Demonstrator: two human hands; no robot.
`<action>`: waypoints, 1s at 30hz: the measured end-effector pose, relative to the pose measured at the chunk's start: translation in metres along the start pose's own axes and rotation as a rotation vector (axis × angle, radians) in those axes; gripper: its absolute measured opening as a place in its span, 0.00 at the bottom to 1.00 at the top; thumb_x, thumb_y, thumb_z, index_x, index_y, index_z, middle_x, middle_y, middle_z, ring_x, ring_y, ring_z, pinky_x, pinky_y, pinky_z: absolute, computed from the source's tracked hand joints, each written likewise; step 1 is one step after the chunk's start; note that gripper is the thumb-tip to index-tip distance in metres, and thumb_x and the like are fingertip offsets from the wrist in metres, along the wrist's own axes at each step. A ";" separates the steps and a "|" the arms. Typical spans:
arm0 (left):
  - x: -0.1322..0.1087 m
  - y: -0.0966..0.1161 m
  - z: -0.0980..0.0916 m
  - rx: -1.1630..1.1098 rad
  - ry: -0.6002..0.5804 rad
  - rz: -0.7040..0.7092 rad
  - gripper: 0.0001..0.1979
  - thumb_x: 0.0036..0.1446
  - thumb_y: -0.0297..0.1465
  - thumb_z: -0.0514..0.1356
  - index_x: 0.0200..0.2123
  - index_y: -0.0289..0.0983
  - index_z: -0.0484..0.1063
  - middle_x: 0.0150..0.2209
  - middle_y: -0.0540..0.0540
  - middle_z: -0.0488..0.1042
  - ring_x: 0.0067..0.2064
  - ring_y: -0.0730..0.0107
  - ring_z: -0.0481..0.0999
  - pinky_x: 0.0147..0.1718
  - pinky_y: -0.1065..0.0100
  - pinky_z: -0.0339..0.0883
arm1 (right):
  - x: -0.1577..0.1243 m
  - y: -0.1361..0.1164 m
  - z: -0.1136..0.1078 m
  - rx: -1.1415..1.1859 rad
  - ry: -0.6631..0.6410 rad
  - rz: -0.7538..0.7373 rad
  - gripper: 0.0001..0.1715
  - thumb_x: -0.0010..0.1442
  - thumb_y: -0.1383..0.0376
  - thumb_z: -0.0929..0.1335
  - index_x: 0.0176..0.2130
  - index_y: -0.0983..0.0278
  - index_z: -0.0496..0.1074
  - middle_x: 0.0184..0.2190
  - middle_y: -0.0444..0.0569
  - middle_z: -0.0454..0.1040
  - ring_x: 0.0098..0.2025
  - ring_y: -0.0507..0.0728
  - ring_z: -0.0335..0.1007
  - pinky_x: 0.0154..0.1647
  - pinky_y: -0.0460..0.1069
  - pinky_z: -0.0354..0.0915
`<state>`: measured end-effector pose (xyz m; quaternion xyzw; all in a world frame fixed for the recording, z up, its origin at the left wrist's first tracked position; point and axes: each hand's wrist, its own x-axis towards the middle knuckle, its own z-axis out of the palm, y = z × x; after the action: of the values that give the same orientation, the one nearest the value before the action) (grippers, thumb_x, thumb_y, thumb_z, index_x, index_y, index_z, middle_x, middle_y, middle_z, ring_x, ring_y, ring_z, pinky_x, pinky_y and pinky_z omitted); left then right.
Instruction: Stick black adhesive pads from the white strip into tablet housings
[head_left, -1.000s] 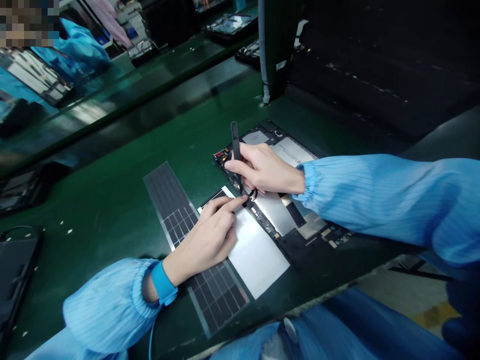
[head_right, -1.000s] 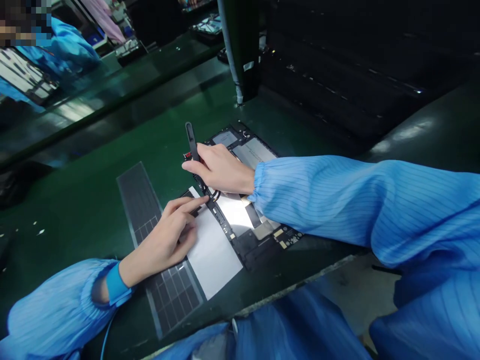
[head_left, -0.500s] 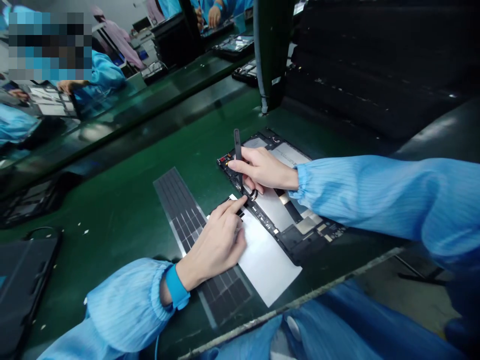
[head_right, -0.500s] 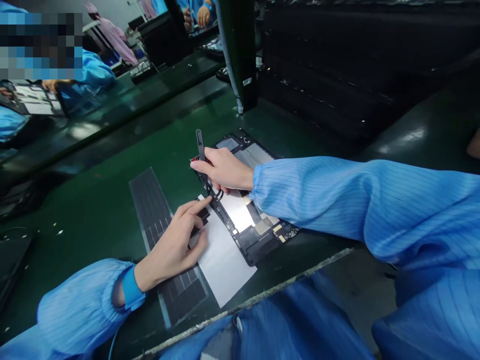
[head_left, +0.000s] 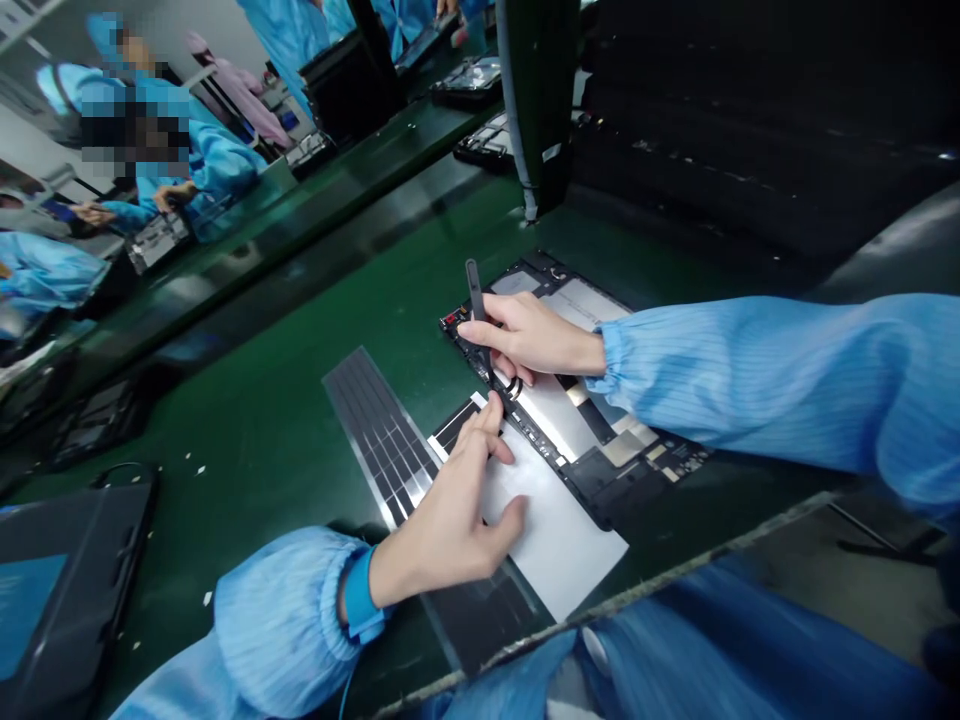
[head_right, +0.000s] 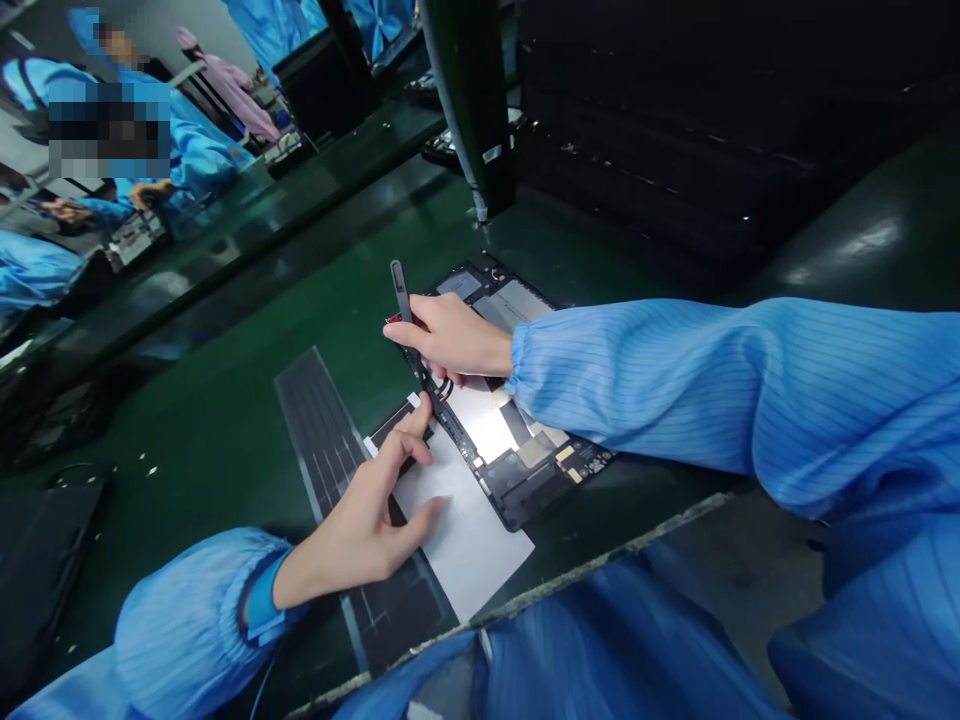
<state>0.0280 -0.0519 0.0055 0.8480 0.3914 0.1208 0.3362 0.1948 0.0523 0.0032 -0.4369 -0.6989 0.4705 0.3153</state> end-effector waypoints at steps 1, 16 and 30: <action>-0.002 0.004 0.001 -0.019 -0.015 -0.006 0.12 0.50 0.24 0.55 0.36 0.39 0.53 0.62 0.31 0.46 0.64 0.54 0.45 0.55 0.45 0.54 | 0.000 0.001 0.001 0.000 0.002 -0.003 0.11 0.61 0.59 0.60 0.32 0.64 0.60 0.11 0.38 0.62 0.08 0.47 0.56 0.07 0.42 0.51; 0.083 -0.040 -0.052 0.025 0.155 -0.424 0.28 0.53 0.53 0.47 0.17 0.35 0.63 0.11 0.49 0.67 0.12 0.76 0.62 0.15 0.73 0.56 | 0.001 -0.006 -0.076 -0.534 0.414 0.156 0.24 0.58 0.58 0.60 0.15 0.65 0.62 0.13 0.47 0.63 0.19 0.50 0.62 0.26 0.46 0.59; 0.101 -0.032 -0.036 -0.822 0.321 -0.136 0.18 0.51 0.38 0.57 0.29 0.40 0.46 0.20 0.58 0.66 0.16 0.77 0.67 0.13 0.78 0.58 | -0.001 0.038 -0.077 -0.217 0.538 0.161 0.25 0.58 0.56 0.59 0.14 0.63 0.59 0.11 0.44 0.60 0.15 0.42 0.55 0.19 0.40 0.52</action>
<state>0.0598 0.0555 0.0050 0.5869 0.4130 0.3741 0.5874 0.2729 0.0874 -0.0041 -0.6310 -0.5994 0.2842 0.4022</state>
